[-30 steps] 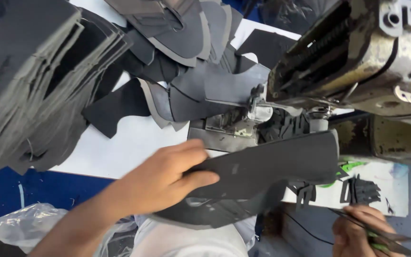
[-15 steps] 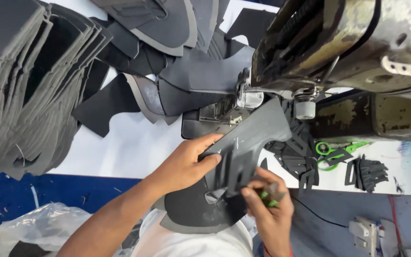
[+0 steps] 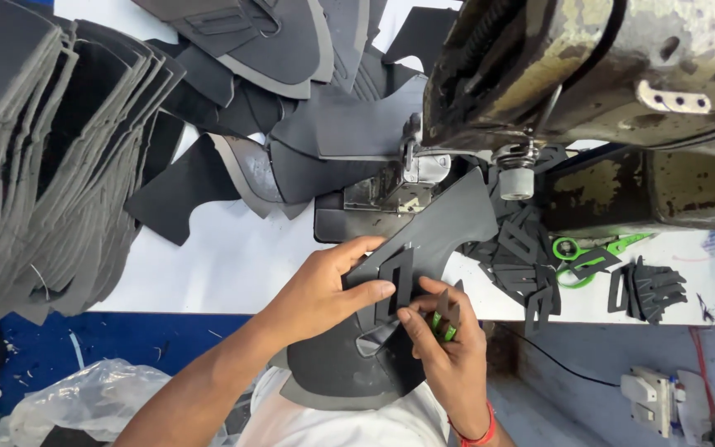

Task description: The person uses a sewing machine to stitch black shoe parts together. They guide the material under the needle, align the edges, and use a pair of scissors to trim excess material. The finished pieces are placed on a pile to the left.

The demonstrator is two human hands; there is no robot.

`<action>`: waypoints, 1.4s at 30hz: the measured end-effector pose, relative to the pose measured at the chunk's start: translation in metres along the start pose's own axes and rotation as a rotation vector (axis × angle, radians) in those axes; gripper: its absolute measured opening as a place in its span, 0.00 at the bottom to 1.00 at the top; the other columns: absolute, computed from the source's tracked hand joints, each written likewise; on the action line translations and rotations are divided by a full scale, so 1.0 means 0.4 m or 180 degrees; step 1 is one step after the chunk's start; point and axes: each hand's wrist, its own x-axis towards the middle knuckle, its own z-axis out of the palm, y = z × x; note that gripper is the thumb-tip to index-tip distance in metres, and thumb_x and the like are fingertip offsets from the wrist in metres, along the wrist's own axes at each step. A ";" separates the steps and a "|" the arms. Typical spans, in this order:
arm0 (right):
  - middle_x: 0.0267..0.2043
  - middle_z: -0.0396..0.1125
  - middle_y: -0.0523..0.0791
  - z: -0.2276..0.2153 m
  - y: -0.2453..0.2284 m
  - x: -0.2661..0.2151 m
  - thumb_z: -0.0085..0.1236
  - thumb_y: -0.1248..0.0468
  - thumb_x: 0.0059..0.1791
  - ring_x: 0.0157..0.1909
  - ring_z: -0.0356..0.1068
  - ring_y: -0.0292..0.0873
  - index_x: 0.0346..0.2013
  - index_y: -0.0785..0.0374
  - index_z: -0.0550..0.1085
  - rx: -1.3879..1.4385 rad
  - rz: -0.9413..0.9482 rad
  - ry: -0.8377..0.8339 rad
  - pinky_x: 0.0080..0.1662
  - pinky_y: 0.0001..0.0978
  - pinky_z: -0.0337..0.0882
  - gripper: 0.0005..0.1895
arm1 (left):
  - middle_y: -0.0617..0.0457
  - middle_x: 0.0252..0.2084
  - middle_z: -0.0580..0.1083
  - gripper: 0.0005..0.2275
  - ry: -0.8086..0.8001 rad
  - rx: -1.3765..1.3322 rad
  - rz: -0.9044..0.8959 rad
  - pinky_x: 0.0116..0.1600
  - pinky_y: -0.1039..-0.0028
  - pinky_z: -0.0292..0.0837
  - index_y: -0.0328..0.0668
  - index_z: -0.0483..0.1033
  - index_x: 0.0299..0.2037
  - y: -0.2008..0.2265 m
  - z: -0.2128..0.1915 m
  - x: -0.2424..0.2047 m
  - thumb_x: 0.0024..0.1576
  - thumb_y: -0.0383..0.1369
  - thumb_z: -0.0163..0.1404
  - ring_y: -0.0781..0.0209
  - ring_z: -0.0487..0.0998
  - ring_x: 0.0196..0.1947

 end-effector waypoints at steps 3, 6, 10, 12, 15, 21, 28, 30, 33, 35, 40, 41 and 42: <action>0.36 0.72 0.43 -0.014 0.013 -0.006 0.62 0.71 0.48 0.25 0.64 0.29 0.55 0.66 0.72 -0.0054 0.0010 0.0026 0.25 0.20 0.64 0.20 | 0.49 0.54 0.79 0.24 0.0129 -0.0187 -0.0076 0.56 0.75 0.74 0.30 0.68 0.63 -0.023 0.007 0.006 0.57 0.32 0.57 0.69 0.78 0.52; 0.39 0.70 0.42 -0.034 0.014 -0.002 0.57 0.70 0.52 0.26 0.63 0.29 0.50 0.68 0.74 -0.0125 -0.0213 0.0209 0.26 0.20 0.64 0.11 | 0.51 0.54 0.79 0.23 0.0132 -0.0386 0.0007 0.57 0.76 0.73 0.28 0.69 0.62 -0.029 0.003 0.005 0.58 0.29 0.57 0.70 0.77 0.51; 0.38 0.68 0.39 -0.059 0.030 0.018 0.51 0.67 0.57 0.24 0.60 0.29 0.50 0.68 0.74 0.0164 -0.0189 0.0362 0.27 0.22 0.60 0.10 | 0.52 0.52 0.79 0.21 0.0029 -0.0653 -0.0030 0.55 0.77 0.74 0.28 0.70 0.62 -0.028 -0.005 0.003 0.58 0.29 0.56 0.72 0.76 0.50; 0.33 0.65 0.38 -0.064 0.042 0.021 0.50 0.66 0.57 0.23 0.58 0.29 0.52 0.68 0.74 0.0321 -0.0038 0.0286 0.26 0.22 0.58 0.11 | 0.53 0.52 0.78 0.21 0.0002 -0.0687 -0.0025 0.55 0.77 0.73 0.28 0.70 0.61 -0.030 -0.005 0.004 0.58 0.28 0.56 0.72 0.76 0.49; 0.20 0.58 0.37 -0.060 0.049 0.021 0.50 0.65 0.56 0.20 0.56 0.29 0.52 0.67 0.75 0.0571 0.0226 -0.0053 0.24 0.23 0.55 0.13 | 0.53 0.51 0.79 0.21 0.0009 -0.0644 0.0021 0.55 0.77 0.74 0.28 0.71 0.61 -0.035 -0.004 0.004 0.59 0.28 0.56 0.73 0.76 0.49; 0.19 0.58 0.38 -0.051 0.059 0.021 0.51 0.65 0.56 0.19 0.55 0.30 0.50 0.69 0.75 0.0665 0.0215 -0.0126 0.23 0.23 0.54 0.12 | 0.53 0.50 0.79 0.21 0.0204 -0.0423 0.0049 0.53 0.78 0.74 0.28 0.71 0.60 -0.027 -0.001 -0.005 0.58 0.30 0.57 0.74 0.76 0.48; 0.17 0.59 0.39 -0.045 0.083 0.032 0.54 0.65 0.53 0.17 0.57 0.31 0.47 0.68 0.77 0.0596 0.0290 -0.0093 0.21 0.25 0.55 0.11 | 0.49 0.49 0.81 0.24 0.0489 0.0116 0.0120 0.54 0.75 0.74 0.29 0.72 0.59 -0.025 -0.004 -0.009 0.55 0.35 0.59 0.69 0.77 0.48; 0.17 0.60 0.39 -0.043 0.095 0.034 0.55 0.65 0.52 0.17 0.57 0.32 0.47 0.67 0.77 0.0521 0.0338 -0.0125 0.21 0.25 0.55 0.11 | 0.47 0.48 0.82 0.24 0.0404 0.0030 0.0043 0.53 0.74 0.75 0.30 0.73 0.59 -0.014 -0.004 -0.015 0.55 0.36 0.58 0.68 0.78 0.47; 0.15 0.61 0.41 -0.037 0.112 0.038 0.61 0.67 0.49 0.15 0.58 0.33 0.45 0.66 0.78 0.0300 0.0506 -0.0141 0.20 0.26 0.55 0.11 | 0.46 0.54 0.79 0.26 0.0518 0.0132 -0.0019 0.56 0.73 0.74 0.31 0.70 0.61 -0.024 -0.004 -0.019 0.54 0.37 0.59 0.66 0.78 0.52; 0.16 0.63 0.41 -0.035 0.135 0.041 0.65 0.69 0.46 0.15 0.58 0.32 0.41 0.66 0.78 0.0353 0.0451 -0.0127 0.19 0.26 0.56 0.10 | 0.43 0.56 0.78 0.27 0.0460 0.0239 0.0096 0.59 0.72 0.72 0.30 0.69 0.62 -0.021 -0.005 -0.025 0.55 0.38 0.59 0.63 0.78 0.56; 0.18 0.66 0.40 -0.021 0.105 0.045 0.66 0.71 0.44 0.15 0.58 0.32 0.37 0.66 0.77 0.0272 0.0407 -0.0065 0.19 0.26 0.56 0.09 | 0.42 0.56 0.79 0.27 0.0464 0.0292 0.0204 0.58 0.71 0.72 0.30 0.70 0.62 -0.005 -0.006 -0.034 0.55 0.39 0.58 0.59 0.80 0.56; 0.19 0.67 0.40 -0.018 0.097 0.042 0.67 0.71 0.44 0.15 0.59 0.32 0.36 0.66 0.77 0.0168 0.0450 -0.0022 0.19 0.26 0.56 0.08 | 0.42 0.55 0.80 0.27 0.0434 0.0202 0.0194 0.58 0.71 0.73 0.30 0.70 0.61 0.002 -0.004 -0.036 0.54 0.39 0.57 0.58 0.81 0.55; 0.19 0.67 0.40 -0.016 0.089 0.042 0.67 0.71 0.44 0.15 0.59 0.32 0.36 0.66 0.77 0.0163 0.0462 -0.0017 0.19 0.26 0.56 0.08 | 0.42 0.55 0.80 0.27 0.0427 0.0193 0.0185 0.58 0.71 0.73 0.30 0.70 0.61 0.002 -0.007 -0.037 0.54 0.39 0.57 0.58 0.81 0.55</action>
